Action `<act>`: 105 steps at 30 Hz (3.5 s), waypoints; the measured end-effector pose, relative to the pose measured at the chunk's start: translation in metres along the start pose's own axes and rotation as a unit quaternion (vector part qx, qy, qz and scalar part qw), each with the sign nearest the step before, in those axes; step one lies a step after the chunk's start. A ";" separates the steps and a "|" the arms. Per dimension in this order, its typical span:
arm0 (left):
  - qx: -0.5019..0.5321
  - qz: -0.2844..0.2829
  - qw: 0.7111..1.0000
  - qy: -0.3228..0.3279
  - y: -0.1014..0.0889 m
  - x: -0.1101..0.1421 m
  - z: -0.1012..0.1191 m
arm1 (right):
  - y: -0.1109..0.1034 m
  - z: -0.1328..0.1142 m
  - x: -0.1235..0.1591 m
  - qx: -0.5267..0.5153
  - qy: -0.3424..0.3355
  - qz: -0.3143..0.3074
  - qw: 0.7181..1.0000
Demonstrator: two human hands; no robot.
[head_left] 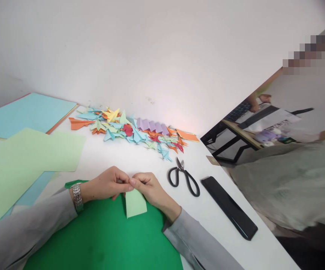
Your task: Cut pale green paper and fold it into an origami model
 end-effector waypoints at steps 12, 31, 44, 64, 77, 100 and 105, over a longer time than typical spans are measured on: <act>0.085 0.012 0.996 -0.026 -0.004 -0.002 0.000 | 0.001 -0.002 0.000 -0.012 -0.004 0.011 1.000; -0.009 0.035 0.999 0.009 0.000 -0.002 0.001 | 0.002 0.002 -0.002 0.023 -0.032 0.081 0.996; -0.027 0.022 0.999 0.005 0.003 -0.001 0.003 | 0.000 0.002 -0.001 0.018 -0.007 0.113 0.993; 0.025 0.034 0.999 0.000 -0.001 -0.002 0.001 | -0.001 0.003 -0.003 -0.010 -0.006 0.152 0.988; 0.018 0.090 0.996 0.004 -0.002 -0.001 0.005 | -0.002 0.016 -0.005 -0.134 0.037 0.256 0.957; 0.034 0.133 0.991 0.004 -0.002 -0.002 0.000 | -0.006 0.019 -0.005 -0.151 0.016 0.294 0.944; 0.038 0.132 0.990 0.010 -0.002 -0.002 -0.001 | -0.007 0.021 -0.005 -0.156 0.014 0.291 0.944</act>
Point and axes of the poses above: each hand's wrist, its own x-axis away from the middle knuckle, its own y-axis out of the palm, z = x × y, the point moved 2 cm from there along -x, towards the middle knuckle, and after that the axes turned 2 degrees about z, right-handed, at the moved point
